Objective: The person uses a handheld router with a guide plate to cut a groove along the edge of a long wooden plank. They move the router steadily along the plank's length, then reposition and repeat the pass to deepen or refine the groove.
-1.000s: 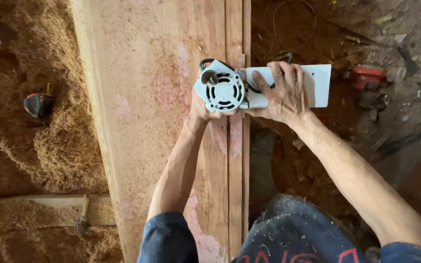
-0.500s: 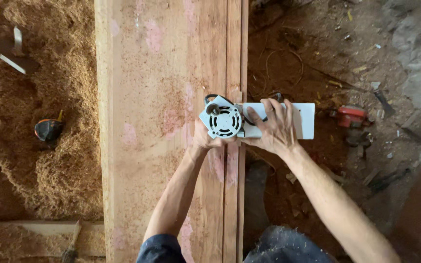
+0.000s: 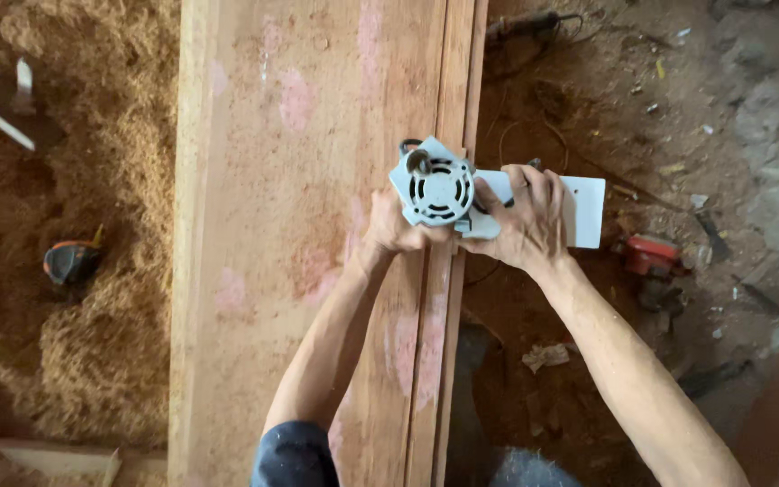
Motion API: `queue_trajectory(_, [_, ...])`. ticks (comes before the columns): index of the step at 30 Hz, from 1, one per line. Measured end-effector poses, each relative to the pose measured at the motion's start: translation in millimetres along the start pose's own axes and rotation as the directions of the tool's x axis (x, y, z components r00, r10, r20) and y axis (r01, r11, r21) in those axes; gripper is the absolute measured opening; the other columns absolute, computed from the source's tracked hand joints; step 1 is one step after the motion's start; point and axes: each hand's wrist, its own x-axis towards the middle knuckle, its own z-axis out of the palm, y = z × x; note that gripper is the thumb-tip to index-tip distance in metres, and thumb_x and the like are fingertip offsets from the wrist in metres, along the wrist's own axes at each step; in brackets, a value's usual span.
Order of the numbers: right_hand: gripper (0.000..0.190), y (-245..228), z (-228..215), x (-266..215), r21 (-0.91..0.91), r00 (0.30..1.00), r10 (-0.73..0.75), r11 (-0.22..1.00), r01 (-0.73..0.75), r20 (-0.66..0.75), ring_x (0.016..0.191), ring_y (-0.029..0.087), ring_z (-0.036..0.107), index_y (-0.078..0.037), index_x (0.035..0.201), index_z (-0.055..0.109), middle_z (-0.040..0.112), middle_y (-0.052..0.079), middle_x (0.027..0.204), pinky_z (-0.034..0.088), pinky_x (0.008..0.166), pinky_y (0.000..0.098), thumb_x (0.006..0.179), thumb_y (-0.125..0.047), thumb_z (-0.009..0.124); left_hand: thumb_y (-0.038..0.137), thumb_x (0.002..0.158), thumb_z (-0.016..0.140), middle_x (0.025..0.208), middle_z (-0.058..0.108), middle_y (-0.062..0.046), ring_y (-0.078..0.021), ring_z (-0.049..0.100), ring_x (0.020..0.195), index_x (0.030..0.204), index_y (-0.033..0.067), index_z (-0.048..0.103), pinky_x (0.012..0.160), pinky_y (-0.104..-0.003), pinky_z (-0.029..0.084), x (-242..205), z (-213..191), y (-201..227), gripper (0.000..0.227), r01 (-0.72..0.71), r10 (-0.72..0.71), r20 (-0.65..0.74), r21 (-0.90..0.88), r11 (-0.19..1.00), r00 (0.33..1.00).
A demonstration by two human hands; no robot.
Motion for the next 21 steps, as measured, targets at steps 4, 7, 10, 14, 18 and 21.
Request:
queue_trajectory(4, [0.085, 29, 7, 38, -0.039, 0.999, -0.022, 0.999, 0.021, -0.033, 0.127, 0.034, 0.042, -0.020, 0.130, 0.068, 0.045, 0.015, 0.132, 0.040, 0.103, 0.0581, 0.074, -0.084, 0.072, 0.029, 0.069, 0.084, 0.112, 0.076, -0.008, -0.0265, 0.077, 0.099, 0.127, 0.0101, 0.065, 0.084, -0.036, 0.061, 48, 1, -26, 0.064, -0.022, 0.022, 0.035, 0.012, 1.000, 0.999])
queue_trajectory(7, [0.081, 51, 14, 66, -0.120, 0.996, -0.065, 0.991, 0.057, -0.063, 0.125, 0.033, 0.043, -0.022, 0.128, 0.070, 0.046, 0.014, 0.131, 0.041, 0.103, 0.0541, 0.071, -0.081, 0.075, 0.029, 0.069, 0.082, 0.113, 0.076, -0.008, -0.0252, 0.077, 0.097, 0.134, 0.0082, 0.059, 0.083, -0.035, 0.062, 80, 7, -52, 0.072, 0.002, -0.001, 0.016, -0.059, 0.998, 1.000])
queue_trajectory(10, [0.080, 75, 26, 91, -0.038, 0.998, -0.067, 0.997, 0.066, -0.010, 0.121, 0.032, 0.044, -0.020, 0.123, 0.070, 0.046, 0.014, 0.123, 0.041, 0.097, 0.0526, 0.072, -0.081, 0.075, 0.030, 0.068, 0.083, 0.115, 0.074, -0.011, -0.0274, 0.076, 0.097, 0.135, 0.0057, 0.055, 0.083, -0.036, 0.063, 104, 11, -79, 0.078, -0.099, 0.099, -0.002, -0.106, 0.989, 0.995])
queue_trajectory(14, [0.080, 98, 34, 113, -0.095, 0.995, -0.095, 0.991, 0.093, -0.009, 0.125, 0.029, 0.043, -0.022, 0.127, 0.069, 0.045, 0.011, 0.127, 0.042, 0.101, 0.0508, 0.075, -0.083, 0.077, 0.035, 0.071, 0.082, 0.112, 0.073, -0.010, -0.0283, 0.075, 0.093, 0.134, 0.0061, 0.054, 0.079, -0.037, 0.062, 135, 14, -102, 0.075, -0.144, 0.145, -0.005, 0.065, 0.987, 0.989])
queue_trajectory(18, [0.085, 111, 36, 131, -0.088, 0.996, -0.087, 0.992, 0.086, 0.000, 0.126, 0.029, 0.043, -0.019, 0.129, 0.066, 0.046, 0.011, 0.128, 0.043, 0.101, 0.0504, 0.077, -0.085, 0.074, 0.038, 0.070, 0.072, 0.111, 0.075, -0.007, -0.0245, 0.076, 0.086, 0.141, 0.0027, 0.050, 0.071, -0.037, 0.060, 160, 15, -106, 0.082, 0.009, -0.018, 0.114, 0.081, 0.997, 0.993])
queue_trajectory(21, [0.093, 105, 30, 137, -0.014, 0.999, -0.037, 0.999, 0.037, 0.002, 0.121, 0.031, 0.046, -0.014, 0.132, 0.065, 0.048, 0.013, 0.124, 0.042, 0.097, 0.0508, 0.074, -0.085, 0.073, 0.041, 0.073, 0.078, 0.122, 0.068, -0.011, -0.0265, 0.074, 0.099, 0.141, 0.0054, 0.051, 0.081, -0.037, 0.065, 159, 12, -94, 0.081, -0.121, 0.120, -0.062, -0.004, 0.993, 0.991])
